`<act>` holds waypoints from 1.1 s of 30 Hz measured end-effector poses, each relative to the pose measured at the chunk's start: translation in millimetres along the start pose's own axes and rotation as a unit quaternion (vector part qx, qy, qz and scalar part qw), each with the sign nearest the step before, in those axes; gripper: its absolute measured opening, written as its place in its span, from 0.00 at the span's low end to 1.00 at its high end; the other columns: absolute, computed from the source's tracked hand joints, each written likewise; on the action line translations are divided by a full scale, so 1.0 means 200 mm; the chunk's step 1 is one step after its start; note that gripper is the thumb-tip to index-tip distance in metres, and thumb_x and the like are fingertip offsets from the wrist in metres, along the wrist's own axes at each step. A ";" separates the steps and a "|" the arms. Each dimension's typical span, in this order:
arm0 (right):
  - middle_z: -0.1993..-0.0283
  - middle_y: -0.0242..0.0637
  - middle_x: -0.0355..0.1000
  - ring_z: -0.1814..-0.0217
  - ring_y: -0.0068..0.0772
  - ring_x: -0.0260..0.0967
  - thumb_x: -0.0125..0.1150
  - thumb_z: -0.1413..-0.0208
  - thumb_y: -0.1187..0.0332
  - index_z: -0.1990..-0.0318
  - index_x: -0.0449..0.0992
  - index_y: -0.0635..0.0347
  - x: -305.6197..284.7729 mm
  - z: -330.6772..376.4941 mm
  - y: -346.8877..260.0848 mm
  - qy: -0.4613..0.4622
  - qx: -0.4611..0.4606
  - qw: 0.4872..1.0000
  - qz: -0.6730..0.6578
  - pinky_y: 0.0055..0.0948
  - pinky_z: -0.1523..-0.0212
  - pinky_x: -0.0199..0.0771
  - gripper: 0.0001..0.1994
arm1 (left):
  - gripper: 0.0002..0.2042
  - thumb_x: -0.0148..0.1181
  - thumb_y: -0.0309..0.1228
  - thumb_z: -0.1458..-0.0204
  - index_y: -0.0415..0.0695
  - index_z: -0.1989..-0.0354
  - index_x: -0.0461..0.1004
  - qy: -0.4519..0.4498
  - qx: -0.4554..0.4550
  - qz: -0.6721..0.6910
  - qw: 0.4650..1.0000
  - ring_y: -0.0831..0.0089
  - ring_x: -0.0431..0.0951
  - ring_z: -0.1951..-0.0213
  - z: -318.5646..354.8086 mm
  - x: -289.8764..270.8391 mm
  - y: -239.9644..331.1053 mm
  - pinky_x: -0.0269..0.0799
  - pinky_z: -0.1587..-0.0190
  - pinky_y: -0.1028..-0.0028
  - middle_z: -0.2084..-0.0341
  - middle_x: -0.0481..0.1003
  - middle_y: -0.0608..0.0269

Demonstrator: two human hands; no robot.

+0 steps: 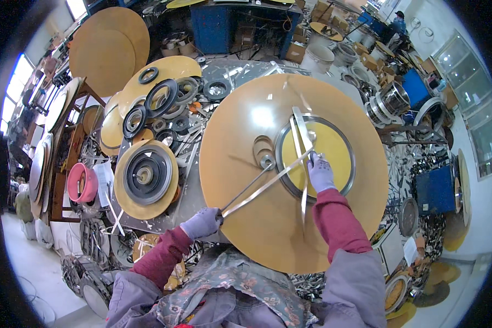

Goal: The person uses a straight metal ruler and a circular cutting tool to score and cut a large yellow circular sheet. They rotate the sheet and the tools to create straight cuts, then remove the cut metal ring and place it on a digital scale.

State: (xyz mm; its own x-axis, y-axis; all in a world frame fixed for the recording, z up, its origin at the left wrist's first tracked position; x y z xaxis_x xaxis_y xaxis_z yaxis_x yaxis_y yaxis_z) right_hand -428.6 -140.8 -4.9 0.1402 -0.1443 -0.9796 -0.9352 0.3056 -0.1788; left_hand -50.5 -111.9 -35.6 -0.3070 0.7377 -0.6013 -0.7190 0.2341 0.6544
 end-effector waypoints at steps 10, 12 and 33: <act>0.77 0.28 0.65 0.81 0.16 0.60 0.61 0.51 0.68 0.50 0.70 0.65 -0.37 0.31 0.36 -0.033 0.234 0.843 -0.483 0.18 0.83 0.60 0.20 | 0.11 0.50 0.32 0.49 0.36 0.68 0.73 0.007 0.023 0.002 1.000 0.45 0.76 0.66 0.02 0.03 -0.07 0.71 0.61 0.56 0.72 0.75 0.41; 0.76 0.25 0.63 0.84 0.13 0.54 0.55 0.44 0.67 0.55 0.70 0.58 -0.49 0.46 0.56 0.029 0.331 0.733 -0.594 0.14 0.84 0.56 0.11 | 0.11 0.49 0.33 0.47 0.36 0.68 0.72 0.000 0.016 -0.002 1.000 0.46 0.76 0.66 0.04 0.04 -0.10 0.71 0.60 0.55 0.71 0.75 0.41; 0.55 0.52 0.72 0.50 0.47 0.69 0.48 0.46 0.67 0.53 0.74 0.56 0.64 -0.50 -2.83 -0.192 -0.455 0.859 -0.137 0.39 0.45 0.66 0.14 | 0.09 0.51 0.29 0.50 0.38 0.63 0.67 0.022 0.031 0.067 0.997 0.50 0.76 0.70 0.22 0.24 0.03 0.71 0.68 0.56 0.76 0.74 0.49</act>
State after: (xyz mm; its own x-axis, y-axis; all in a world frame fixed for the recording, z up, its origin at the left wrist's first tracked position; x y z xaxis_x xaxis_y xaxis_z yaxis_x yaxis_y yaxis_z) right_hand 85.6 -426.3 -19.5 0.3288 0.2818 -0.9014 -0.6923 -0.5772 -0.4330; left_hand -42.1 -47.6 -41.7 -0.4263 0.7369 -0.5246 -0.6302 0.1741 0.7567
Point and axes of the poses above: each hand's wrist, its own z-axis away from the middle knuckle, its own x-axis out of the palm, y = z × x, the point moved 9 cm from there along -z, towards the middle knuckle
